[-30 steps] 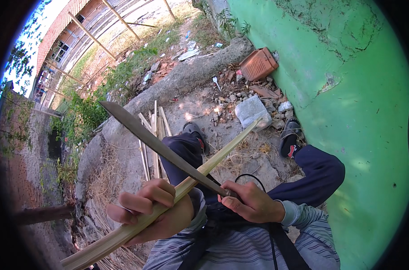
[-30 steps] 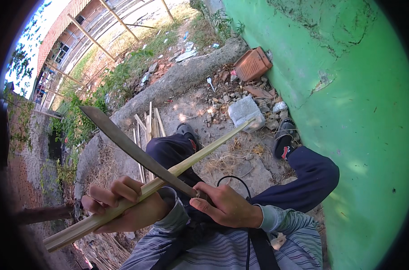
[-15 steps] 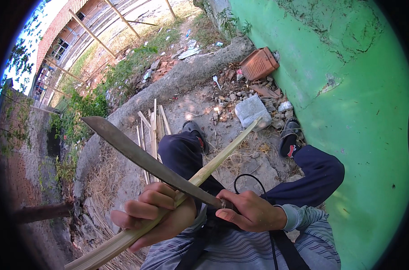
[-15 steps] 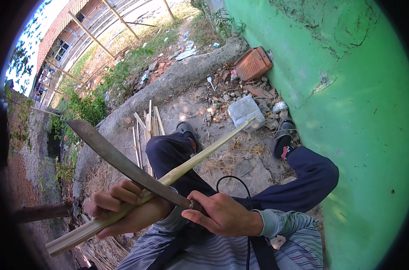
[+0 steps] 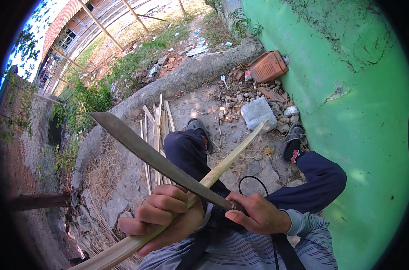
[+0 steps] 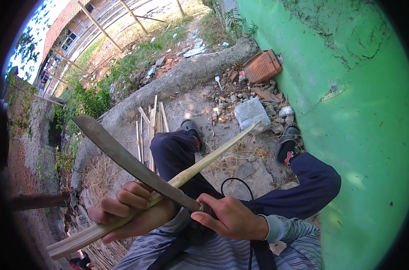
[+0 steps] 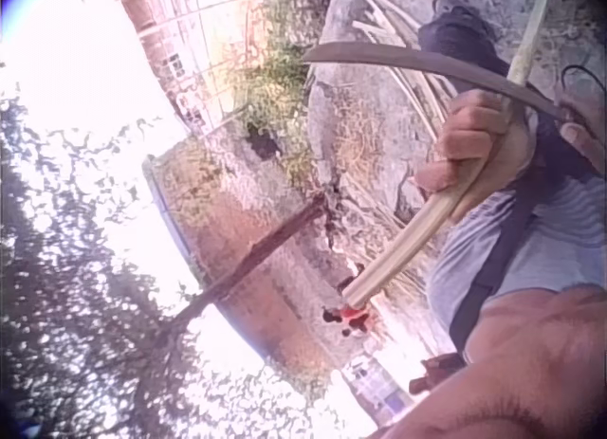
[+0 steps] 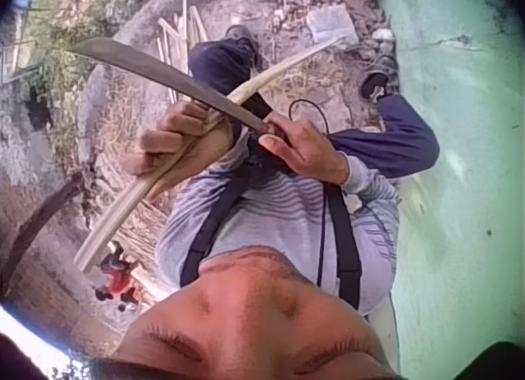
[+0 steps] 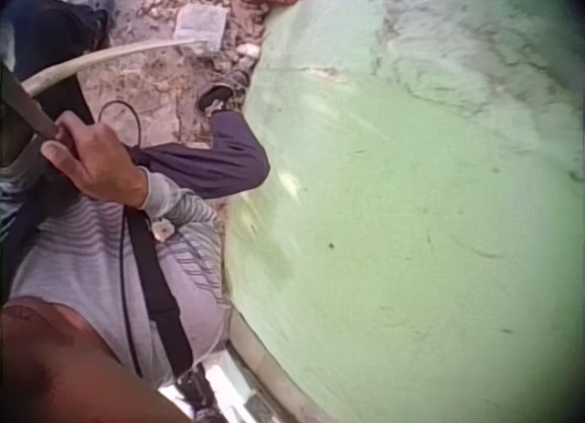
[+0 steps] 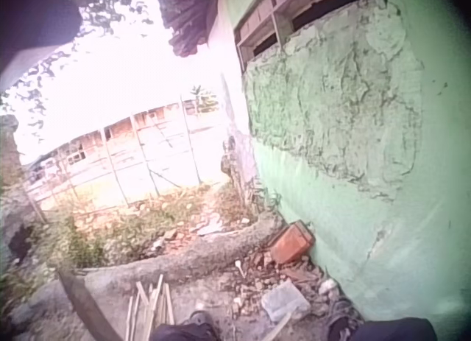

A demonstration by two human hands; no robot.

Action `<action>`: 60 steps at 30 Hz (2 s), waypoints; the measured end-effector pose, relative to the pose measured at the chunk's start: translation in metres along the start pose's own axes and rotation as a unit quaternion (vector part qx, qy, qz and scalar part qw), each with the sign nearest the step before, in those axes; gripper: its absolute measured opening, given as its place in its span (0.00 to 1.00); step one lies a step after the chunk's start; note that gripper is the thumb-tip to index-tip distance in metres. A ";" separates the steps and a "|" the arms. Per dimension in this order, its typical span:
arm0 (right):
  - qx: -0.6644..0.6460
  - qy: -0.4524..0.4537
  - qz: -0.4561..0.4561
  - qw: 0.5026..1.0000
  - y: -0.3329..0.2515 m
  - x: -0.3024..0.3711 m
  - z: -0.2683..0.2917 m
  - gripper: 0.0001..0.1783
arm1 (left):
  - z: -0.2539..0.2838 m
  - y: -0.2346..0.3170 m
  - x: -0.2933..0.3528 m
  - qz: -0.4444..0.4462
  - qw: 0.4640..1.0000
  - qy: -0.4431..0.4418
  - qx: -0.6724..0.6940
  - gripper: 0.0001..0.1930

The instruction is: The person whittles and scrapes bamboo sticks using a knife.

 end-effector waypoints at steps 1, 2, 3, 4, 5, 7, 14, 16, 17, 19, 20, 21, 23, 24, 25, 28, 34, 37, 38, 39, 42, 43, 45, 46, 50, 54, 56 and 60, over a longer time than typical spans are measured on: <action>0.001 -0.002 -0.001 1.000 0.004 -0.002 0.001 0.24 | -0.001 -0.001 -0.001 0.002 1.000 -0.008 0.017 0.26; 0.009 0.023 0.002 1.000 0.012 -0.004 0.006 0.24 | -0.004 -0.003 0.001 0.010 0.999 -0.015 0.039 0.26; 0.017 0.042 0.010 0.999 0.018 -0.008 0.010 0.24 | -0.005 -0.003 -0.001 0.009 0.999 -0.016 0.038 0.26; 0.015 0.042 0.010 0.999 0.025 -0.010 0.013 0.24 | -0.005 -0.004 -0.002 0.016 1.000 -0.015 0.022 0.26; 0.005 0.059 -0.040 0.997 0.040 -0.012 0.020 0.24 | -0.005 -0.006 -0.002 0.024 1.000 -0.012 0.008 0.25; -0.012 0.101 -0.106 0.989 0.058 -0.015 0.032 0.23 | -0.003 -0.005 -0.001 0.025 0.999 -0.016 0.020 0.25; 0.053 0.063 -0.004 0.997 0.030 -0.018 0.016 0.20 | -0.009 0.000 -0.001 0.019 0.998 -0.040 0.054 0.26; 0.080 0.061 -0.023 0.995 0.040 -0.023 0.022 0.18 | -0.010 0.000 0.001 0.033 0.996 -0.039 0.071 0.26; 0.069 0.076 -0.041 0.994 0.048 -0.026 0.028 0.17 | -0.011 0.000 0.001 0.043 0.995 -0.039 0.086 0.26; 0.034 0.116 -0.077 0.990 0.070 -0.030 0.043 0.16 | -0.008 0.002 0.002 0.044 0.994 -0.053 0.084 0.25; 0.035 0.125 -0.080 0.988 0.088 -0.029 0.048 0.16 | -0.007 0.002 0.005 0.044 0.994 -0.065 0.081 0.24; 0.048 0.148 -0.077 0.985 0.103 -0.032 0.053 0.16 | -0.005 0.003 0.006 0.045 0.993 -0.065 0.085 0.24; 0.026 0.185 -0.069 0.980 0.106 -0.028 0.054 0.17 | -0.001 0.008 0.007 0.012 0.998 -0.049 0.045 0.23; 0.026 0.187 -0.069 0.980 0.099 -0.027 0.052 0.17 | -0.002 0.007 0.008 0.012 0.998 -0.050 0.048 0.23; 0.037 0.149 -0.050 0.987 0.089 -0.024 0.045 0.17 | -0.003 0.008 0.009 0.007 0.998 -0.041 0.037 0.23; 0.065 0.088 -0.051 0.993 0.068 -0.021 0.038 0.16 | -0.009 0.008 0.009 0.008 0.999 -0.032 0.034 0.24; 0.105 0.176 -0.081 0.975 0.141 -0.039 0.079 0.17 | -0.013 0.007 0.008 0.004 0.999 -0.037 0.031 0.25; 0.106 0.180 -0.108 0.972 0.150 -0.037 0.083 0.17 | -0.011 0.008 0.011 0.005 0.999 -0.036 0.031 0.25; 0.104 0.184 -0.110 0.971 0.145 -0.032 0.079 0.17 | -0.013 0.008 0.011 0.010 0.998 -0.041 0.043 0.26; 0.079 0.170 -0.068 0.980 0.131 -0.030 0.069 0.17 | -0.014 0.008 0.012 0.012 0.997 -0.045 0.057 0.26; 0.051 0.145 -0.024 0.988 0.124 -0.031 0.063 0.17 | -0.018 0.009 0.013 0.017 0.995 -0.055 0.076 0.26; 0.073 0.149 -0.037 0.985 0.135 -0.035 0.070 0.17 | -0.019 0.009 0.014 0.020 0.995 -0.059 0.083 0.26; 0.122 0.158 -0.099 0.975 0.174 -0.044 0.092 0.20 | -0.021 0.008 0.015 0.025 0.993 -0.067 0.095 0.26; 0.122 0.162 -0.102 0.974 0.201 -0.052 0.104 0.20 | -0.022 0.009 0.015 0.028 0.992 -0.070 0.100 0.26; 0.126 0.215 -0.115 0.962 0.245 -0.055 0.125 0.22 | -0.018 0.015 0.018 0.035 0.990 -0.086 0.104 0.26; 0.115 0.200 -0.086 0.969 0.237 -0.048 0.106 0.22 | -0.034 0.010 0.016 0.013 0.986 -0.056 0.156 0.28; 0.124 0.196 -0.114 0.966 0.263 -0.048 0.111 0.21 | -0.029 0.008 0.017 0.020 0.986 -0.061 0.151 0.29; 0.114 0.304 -0.195 0.926 0.312 -0.042 0.137 0.20 | -0.017 0.008 0.017 0.040 0.986 -0.084 0.137 0.30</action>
Point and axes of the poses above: each hand's wrist, its own x-axis away from the middle knuckle, its own z-axis out of the back of the hand, y = z × x, the point moved 6 cm from there along -x, towards the middle knuckle, and after that the axes turned 5 degrees about -z, right-handed, at the moved point
